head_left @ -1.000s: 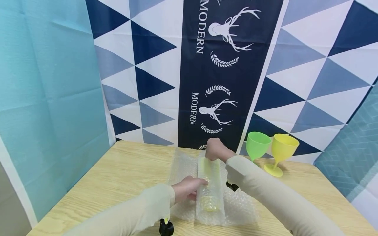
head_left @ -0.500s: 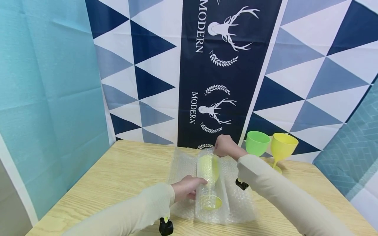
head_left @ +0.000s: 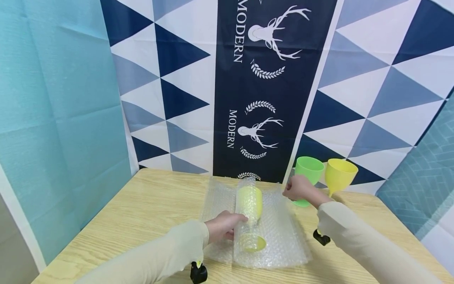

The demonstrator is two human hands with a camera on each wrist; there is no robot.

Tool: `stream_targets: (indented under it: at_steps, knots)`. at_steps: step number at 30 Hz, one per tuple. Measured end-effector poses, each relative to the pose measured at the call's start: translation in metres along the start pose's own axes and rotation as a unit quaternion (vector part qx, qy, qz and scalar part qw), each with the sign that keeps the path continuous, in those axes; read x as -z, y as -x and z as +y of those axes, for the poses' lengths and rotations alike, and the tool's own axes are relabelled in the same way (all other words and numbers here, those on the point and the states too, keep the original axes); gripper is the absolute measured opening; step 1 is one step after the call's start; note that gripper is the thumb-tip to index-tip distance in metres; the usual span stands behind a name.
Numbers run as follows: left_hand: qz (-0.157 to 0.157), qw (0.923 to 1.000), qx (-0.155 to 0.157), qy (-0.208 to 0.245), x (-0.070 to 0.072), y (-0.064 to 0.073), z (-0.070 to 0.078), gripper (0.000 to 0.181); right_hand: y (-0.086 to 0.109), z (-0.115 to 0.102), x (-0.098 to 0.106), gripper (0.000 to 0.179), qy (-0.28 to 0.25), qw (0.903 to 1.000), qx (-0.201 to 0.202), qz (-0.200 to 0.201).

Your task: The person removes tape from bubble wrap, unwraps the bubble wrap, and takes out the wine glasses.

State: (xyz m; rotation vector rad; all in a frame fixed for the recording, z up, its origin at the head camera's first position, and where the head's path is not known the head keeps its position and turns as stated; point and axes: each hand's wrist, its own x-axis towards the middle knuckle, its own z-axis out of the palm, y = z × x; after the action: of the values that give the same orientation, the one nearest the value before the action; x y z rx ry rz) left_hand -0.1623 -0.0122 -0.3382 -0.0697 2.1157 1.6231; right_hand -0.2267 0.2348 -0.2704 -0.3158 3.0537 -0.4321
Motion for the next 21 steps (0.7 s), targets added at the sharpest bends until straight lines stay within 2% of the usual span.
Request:
stream_targets:
  at_steps: [6, 13, 21]
  knots:
    - [-0.001, 1.0000, 0.001, 0.000, 0.000, -0.001, -0.001, 0.066, 0.017, 0.021, -0.012, 0.041, -0.015, 0.9997, 0.020, 0.005]
    - [-0.004, 0.9999, 0.001, 0.014, 0.000, -0.003, -0.003, 0.064, 0.029, 0.032, -0.029, 0.042, -0.007, 0.9951, 0.080, 0.058]
    - [-0.002, 0.9999, 0.001, 0.011, 0.000, -0.005, -0.004, 0.059, 0.036, 0.025, -0.031, 0.027, -0.024, 0.9933, 0.074, 0.085]
